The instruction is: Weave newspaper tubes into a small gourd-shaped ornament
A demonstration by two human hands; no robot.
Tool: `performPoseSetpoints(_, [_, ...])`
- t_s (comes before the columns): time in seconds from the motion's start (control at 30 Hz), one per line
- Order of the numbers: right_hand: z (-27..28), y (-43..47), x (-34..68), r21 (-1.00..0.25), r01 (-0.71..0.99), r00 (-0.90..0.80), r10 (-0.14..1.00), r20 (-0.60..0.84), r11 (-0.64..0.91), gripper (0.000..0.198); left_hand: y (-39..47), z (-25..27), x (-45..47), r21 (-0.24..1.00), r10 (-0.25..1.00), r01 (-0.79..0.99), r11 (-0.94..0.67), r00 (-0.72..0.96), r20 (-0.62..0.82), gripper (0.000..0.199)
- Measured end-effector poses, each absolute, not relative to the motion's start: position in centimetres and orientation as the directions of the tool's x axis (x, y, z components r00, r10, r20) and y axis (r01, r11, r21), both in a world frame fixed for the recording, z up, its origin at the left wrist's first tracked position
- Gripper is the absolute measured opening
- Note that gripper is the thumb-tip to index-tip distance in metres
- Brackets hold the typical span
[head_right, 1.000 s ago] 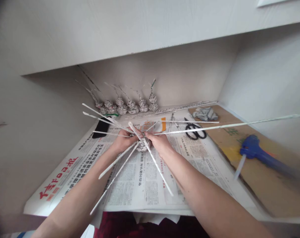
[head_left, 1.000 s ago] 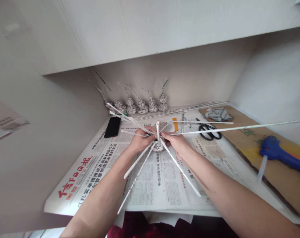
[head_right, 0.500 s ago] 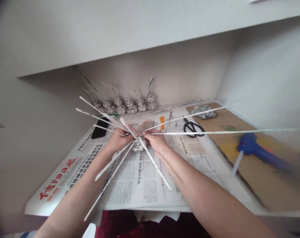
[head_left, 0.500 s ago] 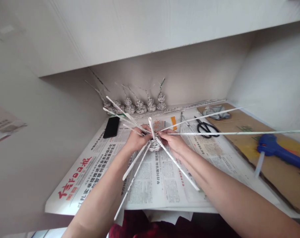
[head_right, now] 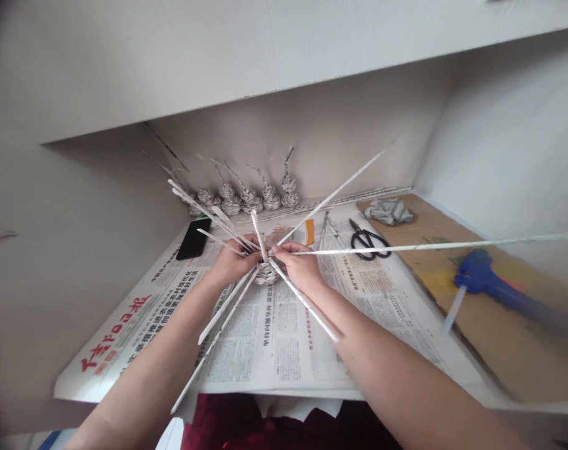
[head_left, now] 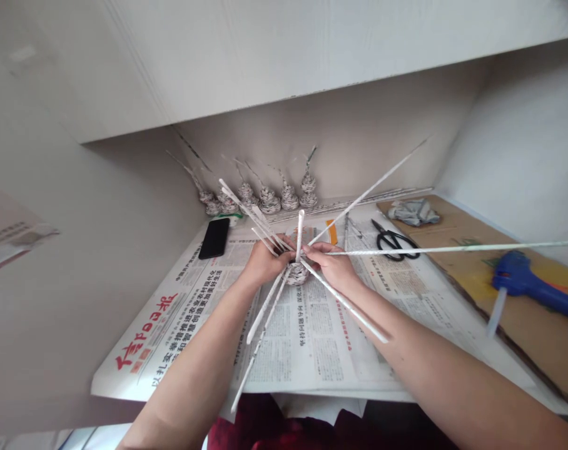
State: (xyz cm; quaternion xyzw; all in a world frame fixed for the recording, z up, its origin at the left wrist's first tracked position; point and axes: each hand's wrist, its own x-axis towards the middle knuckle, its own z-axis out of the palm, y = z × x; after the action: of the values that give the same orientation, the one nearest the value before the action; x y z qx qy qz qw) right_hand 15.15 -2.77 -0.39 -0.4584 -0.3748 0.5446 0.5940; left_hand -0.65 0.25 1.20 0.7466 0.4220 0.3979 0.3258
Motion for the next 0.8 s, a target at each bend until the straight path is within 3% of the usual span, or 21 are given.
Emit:
performPoseSetpoints(0.13, [-0.9, -2.3, 15.3, -0.948, -0.318, 0.144, 0.990, -0.011, 0.035, 0.028, 0.2, 1.4, -0.6, 0.826, 0.880, 0.365, -0.429, 0.375, 0.292, 0.011])
performPoseSetpoints(0.33, [-1.3, -1.8, 15.7, -0.951, -0.286, 0.134, 0.977, -0.164, -0.120, 0.039, 0.5, 1.3, -1.0, 0.845, 0.910, 0.361, -0.395, 0.280, 0.306, 0.011])
performPoseSetpoints(0.5, [-1.5, -2.1, 15.8, -0.964, -0.243, 0.001, 0.994, -0.108, -0.105, 0.036, 0.7, 1.2, -1.1, 0.888, 0.900, 0.274, -0.370, 0.343, 0.269, 0.019])
performPoseSetpoints(0.63, [-2.0, -2.0, 15.6, -0.987, -0.159, 0.062, 0.997, -0.049, -0.039, 0.036, 0.5, 1.0, -0.7, 0.902, 0.897, 0.230, -0.365, 0.345, 0.275, 0.019])
performPoseSetpoints(0.8, [-2.4, -1.6, 15.4, -0.928, -0.364, 0.067, 0.992, -0.108, -0.077, 0.035, 0.4, 1.1, -0.5, 0.931, 0.893, 0.174, -0.321, 0.382, 0.237, 0.020])
